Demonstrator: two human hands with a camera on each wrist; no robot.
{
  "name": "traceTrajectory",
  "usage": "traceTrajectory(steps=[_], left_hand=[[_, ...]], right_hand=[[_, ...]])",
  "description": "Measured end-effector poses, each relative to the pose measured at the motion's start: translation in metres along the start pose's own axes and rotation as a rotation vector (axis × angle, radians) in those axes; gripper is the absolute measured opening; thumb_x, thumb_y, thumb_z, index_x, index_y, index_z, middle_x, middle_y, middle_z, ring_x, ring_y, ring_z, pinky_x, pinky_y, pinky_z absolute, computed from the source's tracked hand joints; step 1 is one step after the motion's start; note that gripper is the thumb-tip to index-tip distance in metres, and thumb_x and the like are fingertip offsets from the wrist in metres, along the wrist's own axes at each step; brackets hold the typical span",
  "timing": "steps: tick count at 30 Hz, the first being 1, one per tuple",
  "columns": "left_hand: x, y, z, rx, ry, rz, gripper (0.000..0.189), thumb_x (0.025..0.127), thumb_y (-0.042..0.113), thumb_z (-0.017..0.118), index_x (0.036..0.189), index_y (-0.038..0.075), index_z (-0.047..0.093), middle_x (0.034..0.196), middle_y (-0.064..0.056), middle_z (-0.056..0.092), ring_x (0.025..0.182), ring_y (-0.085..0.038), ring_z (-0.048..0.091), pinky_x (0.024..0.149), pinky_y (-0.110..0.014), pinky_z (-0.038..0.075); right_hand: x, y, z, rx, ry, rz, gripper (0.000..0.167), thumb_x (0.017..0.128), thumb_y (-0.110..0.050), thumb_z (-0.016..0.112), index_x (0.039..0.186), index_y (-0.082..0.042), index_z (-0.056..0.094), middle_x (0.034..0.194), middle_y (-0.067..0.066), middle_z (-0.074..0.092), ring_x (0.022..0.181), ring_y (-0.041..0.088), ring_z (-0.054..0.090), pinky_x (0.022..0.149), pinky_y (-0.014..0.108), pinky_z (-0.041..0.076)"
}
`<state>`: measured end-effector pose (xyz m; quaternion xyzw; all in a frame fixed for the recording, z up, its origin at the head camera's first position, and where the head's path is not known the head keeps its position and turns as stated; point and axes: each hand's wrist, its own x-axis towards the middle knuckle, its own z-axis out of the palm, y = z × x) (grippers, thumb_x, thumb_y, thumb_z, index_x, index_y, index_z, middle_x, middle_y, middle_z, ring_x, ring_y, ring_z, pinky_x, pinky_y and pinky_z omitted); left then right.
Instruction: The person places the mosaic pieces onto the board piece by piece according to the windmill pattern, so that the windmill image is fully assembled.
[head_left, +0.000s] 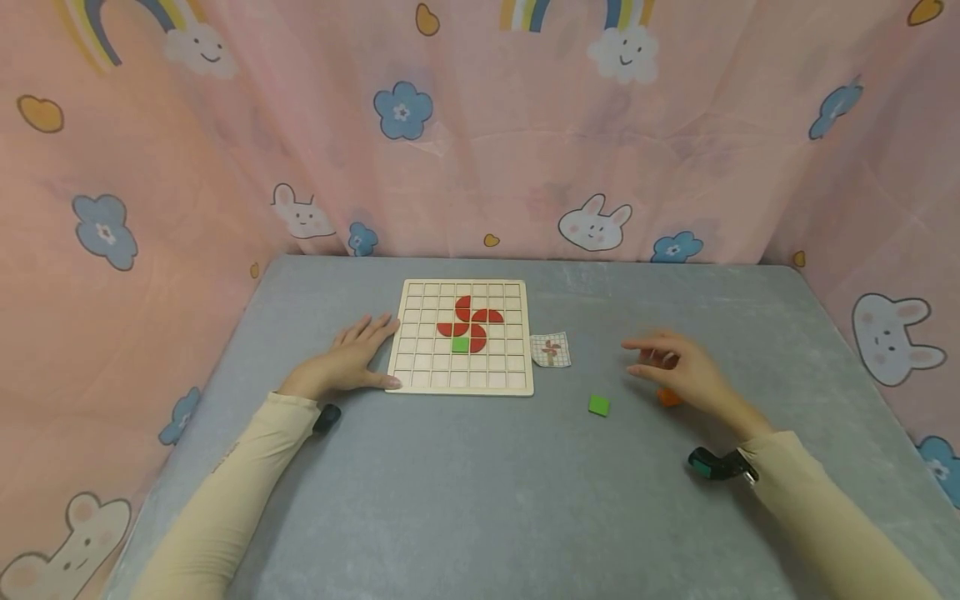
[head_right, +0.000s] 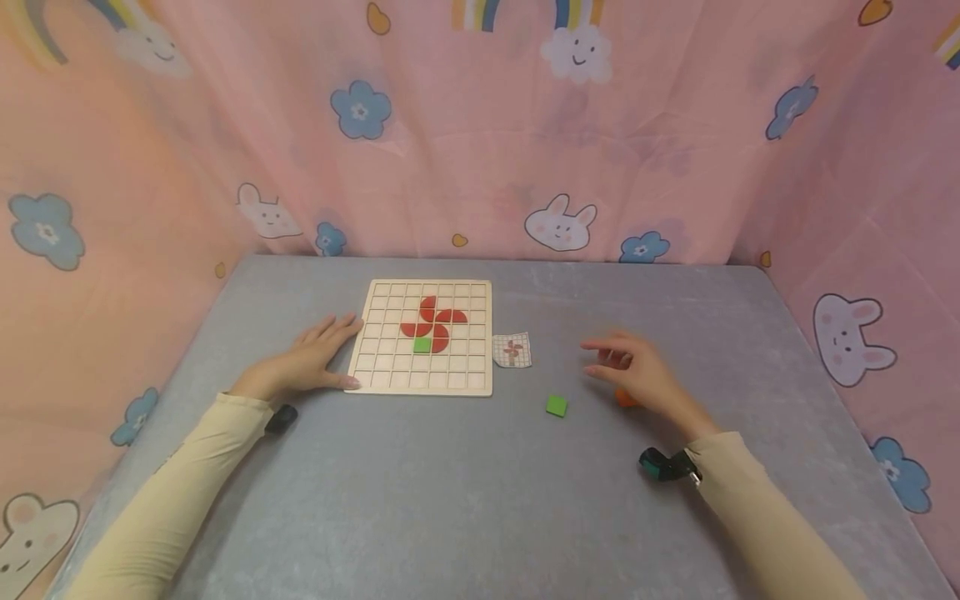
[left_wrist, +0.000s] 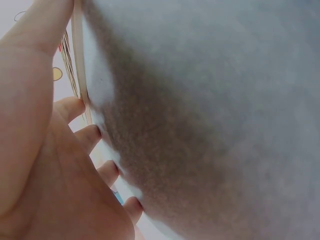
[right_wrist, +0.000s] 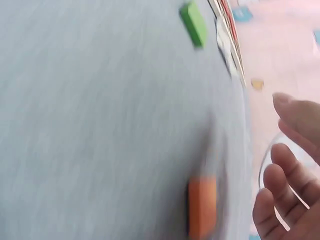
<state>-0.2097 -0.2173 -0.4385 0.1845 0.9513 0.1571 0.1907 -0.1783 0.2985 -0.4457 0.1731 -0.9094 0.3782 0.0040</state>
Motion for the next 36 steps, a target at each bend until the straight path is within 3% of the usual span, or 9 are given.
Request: traceTrajectory(steps=[7,15,24,36], left_hand=[[0.0,0.0,0.0,0.005,-0.005,-0.006,0.107,0.082,0.052,0.075,0.16,0.013,0.012,0.169,-0.014,0.004,0.155,-0.043,-0.001,0.121,-0.066,0.005],[0.0,0.001,0.0,0.006,-0.002,-0.007,0.107,0.083,0.052,0.074,0.16,0.012,0.012,0.169,-0.014,0.004,0.155,-0.043,-0.001,0.12,-0.067,0.006],[0.001,0.0,0.001,0.011,-0.012,-0.012,0.107,0.083,0.053,0.074,0.16,0.013,0.012,0.169,-0.013,0.003,0.155,-0.043,-0.001,0.121,-0.066,0.006],[0.001,-0.001,0.001,-0.003,-0.001,-0.01,0.108,0.082,0.051,0.076,0.16,0.014,0.012,0.169,-0.013,0.003,0.155,-0.043,-0.002,0.12,-0.067,0.005]], right_hand=[[-0.025,0.025,-0.021,0.017,-0.028,0.012,0.036,0.089,-0.018,0.075,0.124,-0.013,0.07,0.112,0.005,0.061,0.094,0.004,0.053,0.074,0.015,0.043],[-0.046,0.047,-0.035,0.021,-0.085,0.046,0.04,0.086,-0.016,0.077,0.125,-0.013,0.07,0.108,-0.001,0.061,0.091,0.004,0.049,0.073,0.017,0.04],[-0.048,0.052,-0.038,-0.012,-0.17,0.095,0.04,0.084,-0.026,0.079,0.122,-0.017,0.072,0.116,-0.001,0.056,0.099,-0.002,0.046,0.079,0.015,0.036],[-0.048,0.052,-0.033,-0.022,-0.133,0.038,0.034,0.079,-0.018,0.083,0.112,-0.013,0.075,0.112,0.001,0.054,0.099,-0.004,0.044,0.082,0.011,0.034]])
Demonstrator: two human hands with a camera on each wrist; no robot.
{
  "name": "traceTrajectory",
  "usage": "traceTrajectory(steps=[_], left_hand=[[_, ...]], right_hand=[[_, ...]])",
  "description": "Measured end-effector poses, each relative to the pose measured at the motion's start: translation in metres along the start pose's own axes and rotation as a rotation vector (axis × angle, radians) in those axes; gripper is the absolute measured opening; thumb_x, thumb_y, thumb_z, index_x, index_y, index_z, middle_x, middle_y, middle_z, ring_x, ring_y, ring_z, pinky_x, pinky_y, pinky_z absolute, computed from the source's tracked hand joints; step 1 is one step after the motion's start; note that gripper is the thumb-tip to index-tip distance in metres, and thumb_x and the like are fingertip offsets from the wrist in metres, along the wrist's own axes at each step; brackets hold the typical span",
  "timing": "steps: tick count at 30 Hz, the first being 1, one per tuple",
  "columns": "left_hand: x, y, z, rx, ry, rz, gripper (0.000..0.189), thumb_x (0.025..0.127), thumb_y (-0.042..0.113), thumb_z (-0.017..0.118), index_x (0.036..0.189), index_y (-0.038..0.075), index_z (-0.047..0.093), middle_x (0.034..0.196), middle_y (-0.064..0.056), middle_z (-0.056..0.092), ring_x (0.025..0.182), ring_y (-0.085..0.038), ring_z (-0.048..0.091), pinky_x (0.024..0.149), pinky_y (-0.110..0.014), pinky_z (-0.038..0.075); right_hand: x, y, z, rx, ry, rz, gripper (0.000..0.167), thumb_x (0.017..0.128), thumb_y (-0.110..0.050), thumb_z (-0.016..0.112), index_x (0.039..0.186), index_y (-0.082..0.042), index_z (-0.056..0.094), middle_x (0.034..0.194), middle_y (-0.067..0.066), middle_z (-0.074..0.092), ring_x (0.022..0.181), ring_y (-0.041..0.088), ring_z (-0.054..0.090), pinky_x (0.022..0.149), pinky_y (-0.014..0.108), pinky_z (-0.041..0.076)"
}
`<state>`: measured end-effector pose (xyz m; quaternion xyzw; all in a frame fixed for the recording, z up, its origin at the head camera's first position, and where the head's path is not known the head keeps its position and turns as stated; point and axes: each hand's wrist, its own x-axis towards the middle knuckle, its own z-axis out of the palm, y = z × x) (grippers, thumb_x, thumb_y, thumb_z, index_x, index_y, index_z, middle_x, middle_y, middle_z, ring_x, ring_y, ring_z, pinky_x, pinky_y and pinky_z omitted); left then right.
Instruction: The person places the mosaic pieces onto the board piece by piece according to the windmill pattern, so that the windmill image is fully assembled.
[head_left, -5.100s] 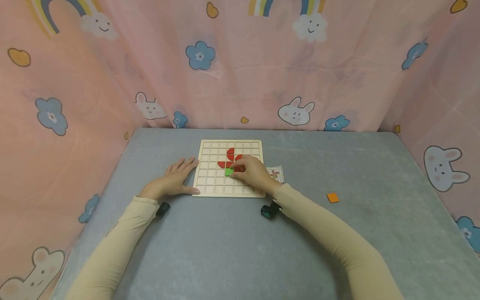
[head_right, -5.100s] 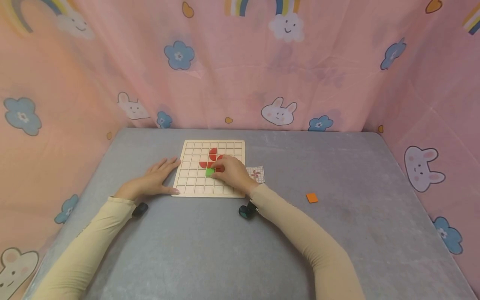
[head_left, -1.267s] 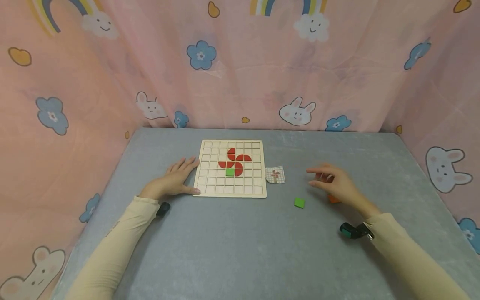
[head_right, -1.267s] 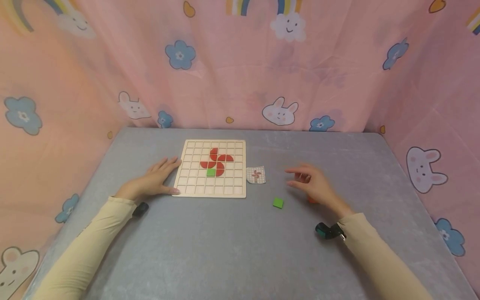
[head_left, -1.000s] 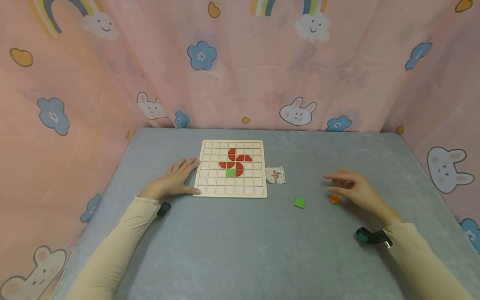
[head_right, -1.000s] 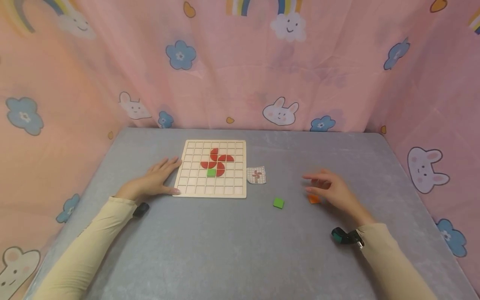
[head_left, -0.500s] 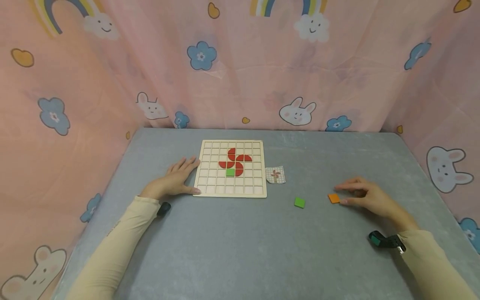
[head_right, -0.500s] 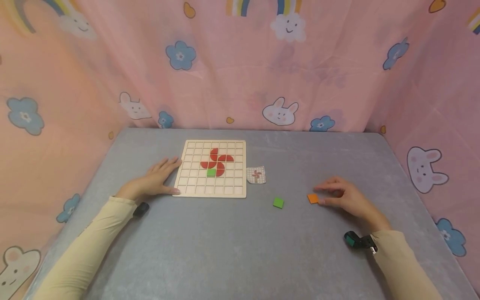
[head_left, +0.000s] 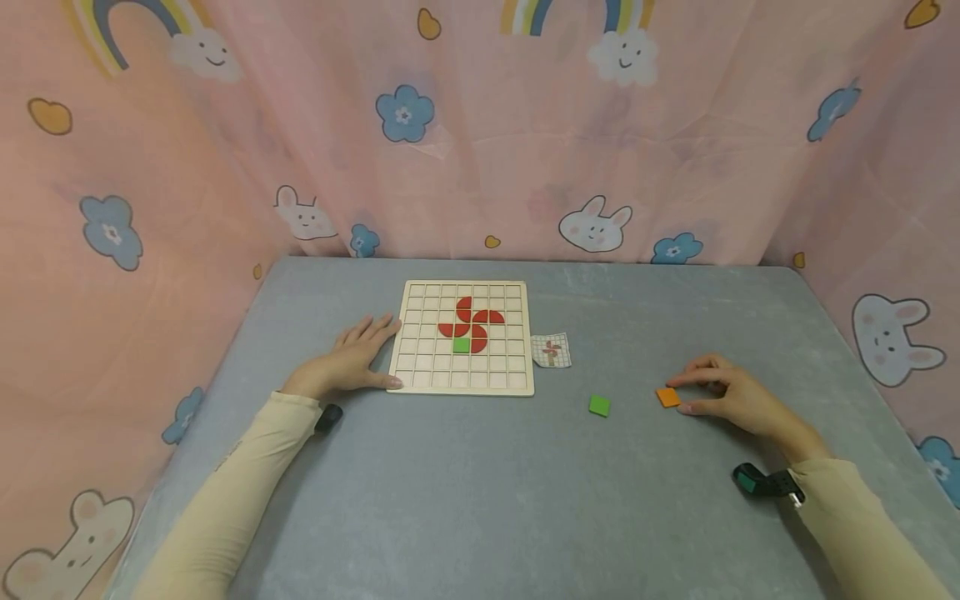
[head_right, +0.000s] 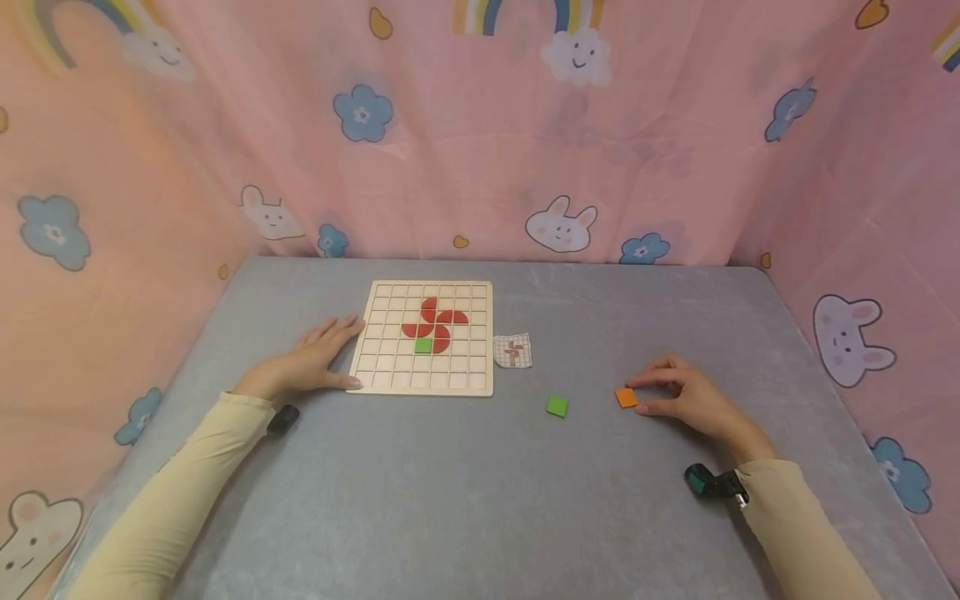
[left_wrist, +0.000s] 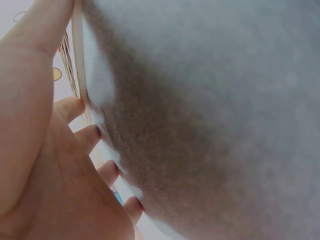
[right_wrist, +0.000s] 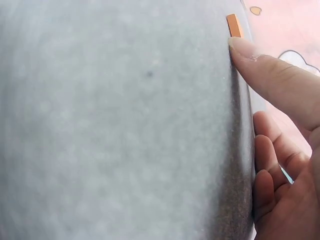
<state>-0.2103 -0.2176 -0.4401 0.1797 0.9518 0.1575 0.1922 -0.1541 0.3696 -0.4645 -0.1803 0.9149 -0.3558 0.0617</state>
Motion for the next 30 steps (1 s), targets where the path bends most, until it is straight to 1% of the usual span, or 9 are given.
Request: traceTrajectory(steps=[8,14,19,26,30], left_hand=[[-0.0014,0.0016,-0.0014,-0.005,-0.003,-0.001,0.108,0.082,0.05,0.076,0.16,0.014,0.012,0.169,-0.014,0.004,0.155,-0.043,-0.002,0.12,-0.068,0.005],[-0.0012,0.0031,-0.0022,0.009,0.007,0.003,0.107,0.082,0.05,0.076,0.16,0.012,0.014,0.168,-0.015,0.006,0.154,-0.045,0.0,0.119,-0.068,0.007],[-0.0016,0.0032,-0.0025,0.01,0.007,0.008,0.106,0.082,0.05,0.076,0.16,0.011,0.015,0.168,-0.016,0.007,0.154,-0.045,0.001,0.119,-0.068,0.008],[-0.0009,0.0018,-0.002,0.011,0.009,0.016,0.106,0.082,0.05,0.075,0.16,0.011,0.015,0.168,-0.017,0.007,0.154,-0.046,0.001,0.119,-0.069,0.008],[-0.0002,0.0008,-0.0012,0.013,0.01,0.018,0.106,0.082,0.051,0.075,0.16,0.011,0.014,0.168,-0.017,0.007,0.154,-0.046,0.001,0.119,-0.069,0.008]], right_hand=[[0.0011,0.002,0.0017,-0.017,0.019,-0.015,0.032,0.079,-0.017,0.083,0.109,-0.014,0.076,0.11,0.001,0.055,0.097,-0.004,0.044,0.082,0.011,0.035],[-0.0001,0.0002,0.0029,-0.008,0.026,0.008,0.029,0.08,-0.02,0.083,0.108,-0.015,0.076,0.109,-0.002,0.054,0.098,-0.005,0.044,0.083,0.01,0.034],[-0.0005,-0.0003,0.0036,0.005,0.032,0.006,0.028,0.08,-0.019,0.082,0.107,-0.014,0.076,0.109,-0.001,0.053,0.098,-0.006,0.044,0.083,0.01,0.034],[-0.0003,0.0018,0.0059,0.003,0.045,0.021,0.027,0.081,-0.02,0.082,0.106,-0.015,0.077,0.11,-0.005,0.053,0.1,-0.008,0.043,0.084,0.009,0.033],[0.0001,0.0015,0.0068,0.005,0.054,0.028,0.026,0.081,-0.02,0.082,0.105,-0.015,0.077,0.109,-0.004,0.053,0.099,-0.009,0.043,0.083,0.009,0.033]])
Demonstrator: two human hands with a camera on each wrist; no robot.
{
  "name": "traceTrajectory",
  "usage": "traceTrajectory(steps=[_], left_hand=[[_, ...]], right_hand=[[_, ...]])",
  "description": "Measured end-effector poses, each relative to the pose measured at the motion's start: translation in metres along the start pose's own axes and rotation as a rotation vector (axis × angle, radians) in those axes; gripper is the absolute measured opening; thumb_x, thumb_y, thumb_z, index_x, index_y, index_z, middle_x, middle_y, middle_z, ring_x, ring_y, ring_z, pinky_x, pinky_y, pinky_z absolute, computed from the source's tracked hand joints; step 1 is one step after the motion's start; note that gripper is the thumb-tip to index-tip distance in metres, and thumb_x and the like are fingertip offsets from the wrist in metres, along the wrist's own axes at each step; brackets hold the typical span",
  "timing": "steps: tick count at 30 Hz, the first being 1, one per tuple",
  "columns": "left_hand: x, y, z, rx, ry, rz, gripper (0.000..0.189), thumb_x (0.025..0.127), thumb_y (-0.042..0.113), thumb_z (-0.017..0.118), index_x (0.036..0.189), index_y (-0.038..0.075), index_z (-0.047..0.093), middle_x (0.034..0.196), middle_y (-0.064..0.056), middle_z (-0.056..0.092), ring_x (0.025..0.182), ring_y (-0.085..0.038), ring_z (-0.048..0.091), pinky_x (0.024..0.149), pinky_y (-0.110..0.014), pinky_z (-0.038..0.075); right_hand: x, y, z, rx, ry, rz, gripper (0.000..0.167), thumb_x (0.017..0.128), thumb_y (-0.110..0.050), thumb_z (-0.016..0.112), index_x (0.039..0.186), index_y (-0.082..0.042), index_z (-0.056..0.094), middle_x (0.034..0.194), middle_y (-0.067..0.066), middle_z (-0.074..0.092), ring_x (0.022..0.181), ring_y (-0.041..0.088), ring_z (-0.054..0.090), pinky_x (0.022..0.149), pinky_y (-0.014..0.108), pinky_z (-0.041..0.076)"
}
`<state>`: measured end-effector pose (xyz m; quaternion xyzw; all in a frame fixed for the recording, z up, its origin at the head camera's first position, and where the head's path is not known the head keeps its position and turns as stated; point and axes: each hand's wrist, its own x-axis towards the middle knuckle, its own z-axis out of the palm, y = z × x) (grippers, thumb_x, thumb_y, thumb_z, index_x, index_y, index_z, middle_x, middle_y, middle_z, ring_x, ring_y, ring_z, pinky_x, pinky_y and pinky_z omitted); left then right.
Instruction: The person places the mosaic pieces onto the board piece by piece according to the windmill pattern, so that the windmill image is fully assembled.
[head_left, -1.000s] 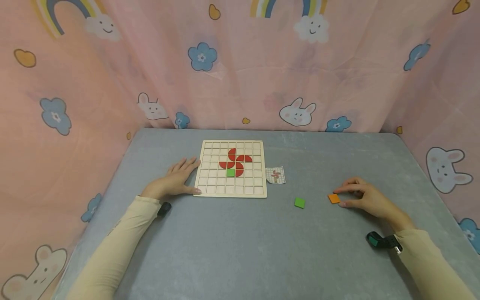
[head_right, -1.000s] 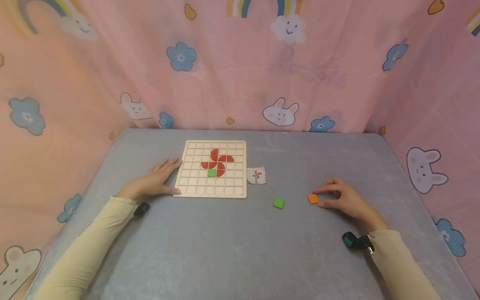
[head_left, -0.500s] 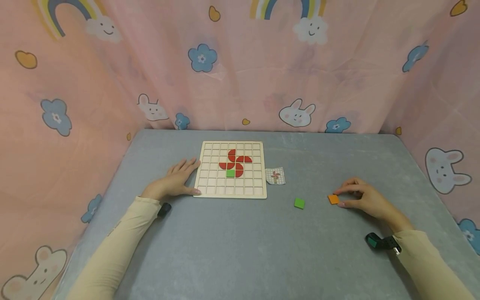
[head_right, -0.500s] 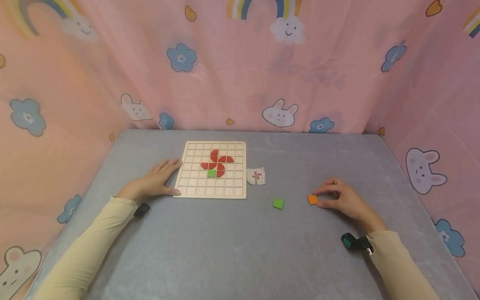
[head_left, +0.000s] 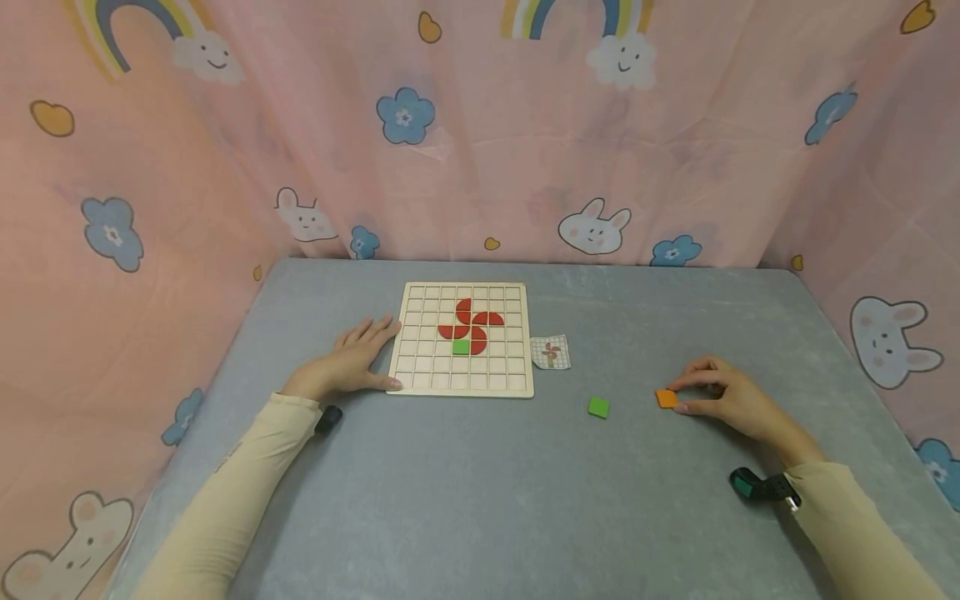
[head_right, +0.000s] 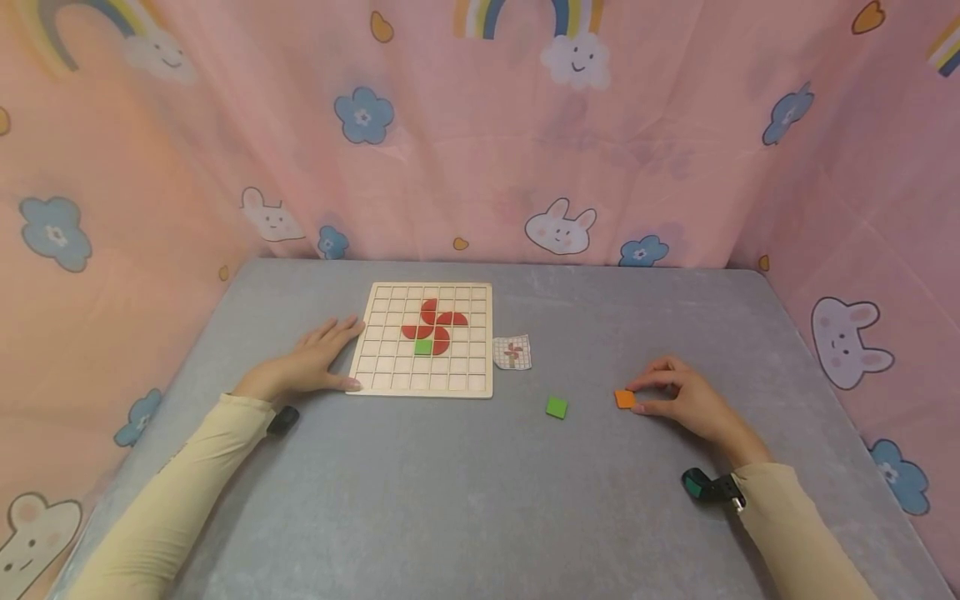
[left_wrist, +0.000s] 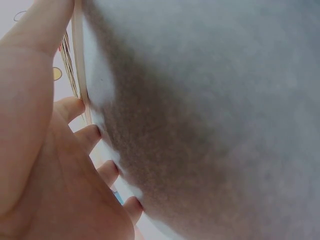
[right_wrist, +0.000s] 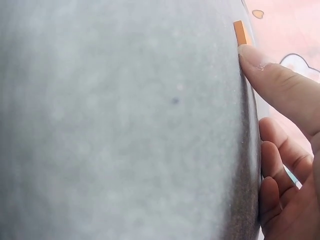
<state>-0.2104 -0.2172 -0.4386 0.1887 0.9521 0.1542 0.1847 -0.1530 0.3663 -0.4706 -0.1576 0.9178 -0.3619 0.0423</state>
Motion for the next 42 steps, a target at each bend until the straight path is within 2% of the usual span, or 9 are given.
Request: traceTrajectory(steps=[8,32,42], left_hand=[[0.0,0.001,0.0,-0.005,0.0,-0.004,0.107,0.082,0.051,0.076,0.16,0.011,0.015,0.168,-0.017,0.007,0.154,-0.046,0.001,0.119,-0.068,0.008],[0.0,0.0,0.0,-0.003,-0.012,-0.006,0.107,0.082,0.052,0.075,0.16,0.012,0.013,0.169,-0.015,0.005,0.154,-0.044,-0.001,0.12,-0.068,0.007],[0.0,-0.001,-0.001,-0.001,-0.008,-0.004,0.107,0.082,0.052,0.075,0.16,0.013,0.013,0.169,-0.015,0.005,0.154,-0.045,0.0,0.119,-0.069,0.007]], right_hand=[[0.0,-0.003,0.0,0.002,0.003,0.027,0.024,0.083,-0.023,0.08,0.105,-0.015,0.077,0.109,-0.004,0.053,0.1,-0.009,0.042,0.083,0.009,0.033],[0.002,-0.006,-0.002,-0.03,0.0,0.031,0.023,0.083,-0.024,0.08,0.104,-0.016,0.078,0.11,-0.002,0.056,0.098,-0.006,0.043,0.082,0.013,0.035],[0.006,-0.013,-0.007,-0.076,-0.036,0.092,0.026,0.085,-0.034,0.078,0.106,-0.02,0.077,0.114,0.003,0.059,0.1,-0.003,0.044,0.083,0.017,0.036]])
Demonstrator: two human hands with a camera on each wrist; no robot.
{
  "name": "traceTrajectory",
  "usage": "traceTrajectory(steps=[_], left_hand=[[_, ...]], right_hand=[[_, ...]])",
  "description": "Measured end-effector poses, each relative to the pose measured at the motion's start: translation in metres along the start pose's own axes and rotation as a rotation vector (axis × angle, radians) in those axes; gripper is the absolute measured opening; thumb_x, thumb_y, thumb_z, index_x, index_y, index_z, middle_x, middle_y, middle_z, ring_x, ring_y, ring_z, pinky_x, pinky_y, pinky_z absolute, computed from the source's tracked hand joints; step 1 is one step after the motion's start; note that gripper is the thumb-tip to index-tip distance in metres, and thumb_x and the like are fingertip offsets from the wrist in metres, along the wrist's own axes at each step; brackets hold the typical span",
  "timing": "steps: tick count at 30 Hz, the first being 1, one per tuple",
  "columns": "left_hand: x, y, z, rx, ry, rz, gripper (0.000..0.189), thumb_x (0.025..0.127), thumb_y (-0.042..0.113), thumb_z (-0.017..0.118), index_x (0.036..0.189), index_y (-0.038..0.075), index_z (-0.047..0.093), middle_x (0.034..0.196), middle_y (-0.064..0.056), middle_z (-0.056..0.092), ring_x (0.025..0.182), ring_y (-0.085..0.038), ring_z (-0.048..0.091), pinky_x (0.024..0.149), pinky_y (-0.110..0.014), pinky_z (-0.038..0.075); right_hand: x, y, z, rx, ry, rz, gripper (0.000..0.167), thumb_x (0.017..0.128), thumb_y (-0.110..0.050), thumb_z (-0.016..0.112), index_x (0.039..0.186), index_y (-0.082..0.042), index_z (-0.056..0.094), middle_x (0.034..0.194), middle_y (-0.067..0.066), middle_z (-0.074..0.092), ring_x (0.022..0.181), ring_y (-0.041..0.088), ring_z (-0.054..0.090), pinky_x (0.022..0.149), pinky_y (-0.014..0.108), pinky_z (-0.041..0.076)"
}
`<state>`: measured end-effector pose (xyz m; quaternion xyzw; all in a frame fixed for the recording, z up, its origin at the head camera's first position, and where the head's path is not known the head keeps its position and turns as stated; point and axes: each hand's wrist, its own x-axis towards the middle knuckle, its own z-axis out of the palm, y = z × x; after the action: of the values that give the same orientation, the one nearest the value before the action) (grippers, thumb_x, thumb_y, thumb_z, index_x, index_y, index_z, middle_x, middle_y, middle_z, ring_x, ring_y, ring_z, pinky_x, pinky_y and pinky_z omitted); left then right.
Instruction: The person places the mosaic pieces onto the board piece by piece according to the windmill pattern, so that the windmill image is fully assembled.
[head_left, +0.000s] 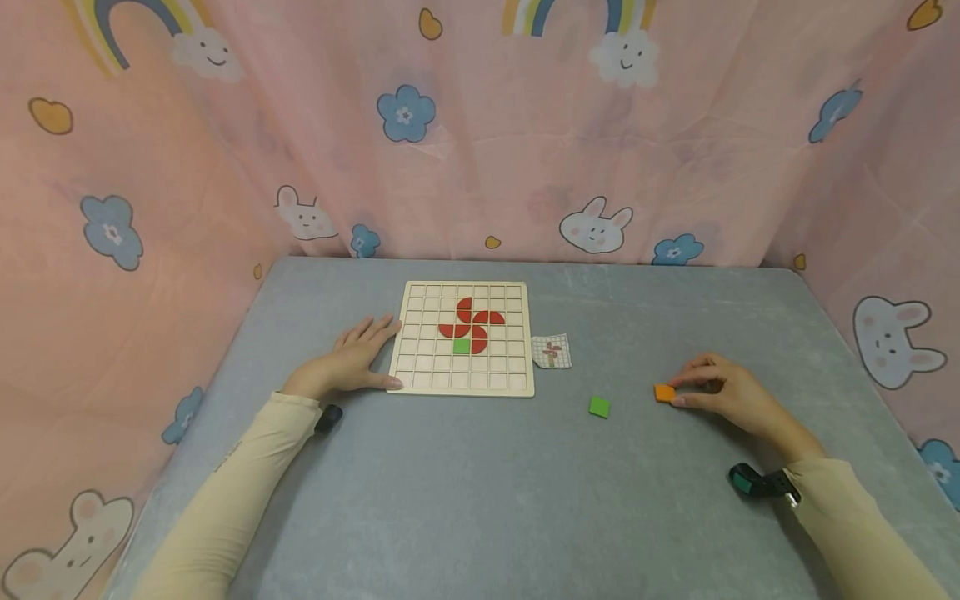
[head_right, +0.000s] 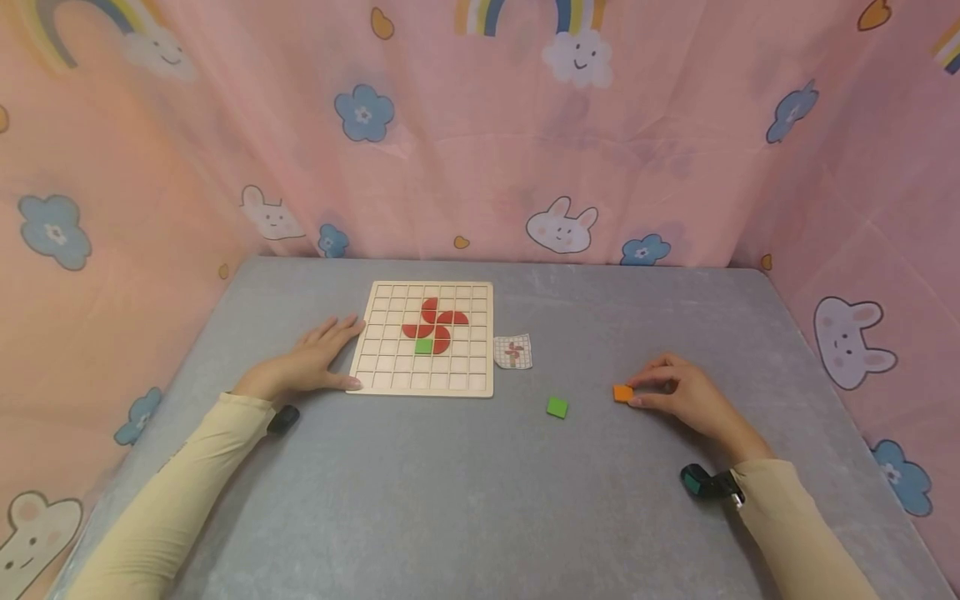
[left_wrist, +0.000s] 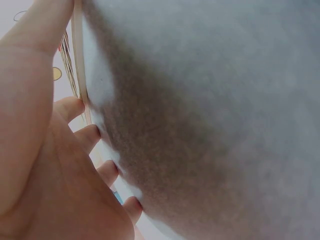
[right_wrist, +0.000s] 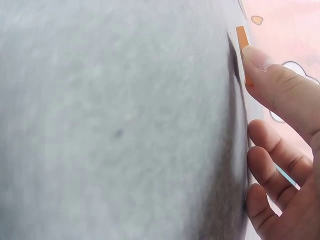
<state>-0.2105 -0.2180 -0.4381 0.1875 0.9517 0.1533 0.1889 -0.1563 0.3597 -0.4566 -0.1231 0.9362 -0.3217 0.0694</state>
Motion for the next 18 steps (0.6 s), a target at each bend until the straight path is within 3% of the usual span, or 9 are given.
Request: traceTrajectory(steps=[9,18], left_hand=[[0.0,0.0,0.0,-0.001,0.002,0.002,0.108,0.082,0.053,0.075,0.16,0.013,0.013,0.169,-0.015,0.004,0.154,-0.045,0.0,0.119,-0.069,0.007],[0.0,-0.001,0.002,0.005,-0.006,-0.008,0.108,0.082,0.053,0.075,0.16,0.014,0.012,0.169,-0.013,0.003,0.155,-0.043,-0.002,0.12,-0.068,0.006]], right_hand=[[0.008,-0.015,-0.001,-0.043,-0.033,0.032,0.032,0.085,-0.044,0.075,0.109,-0.022,0.076,0.118,0.006,0.059,0.108,0.022,0.05,0.085,0.032,0.04],[0.023,-0.032,0.009,-0.072,-0.024,-0.017,0.029,0.085,-0.043,0.075,0.107,-0.024,0.077,0.117,0.004,0.061,0.106,0.021,0.052,0.086,0.031,0.041]])
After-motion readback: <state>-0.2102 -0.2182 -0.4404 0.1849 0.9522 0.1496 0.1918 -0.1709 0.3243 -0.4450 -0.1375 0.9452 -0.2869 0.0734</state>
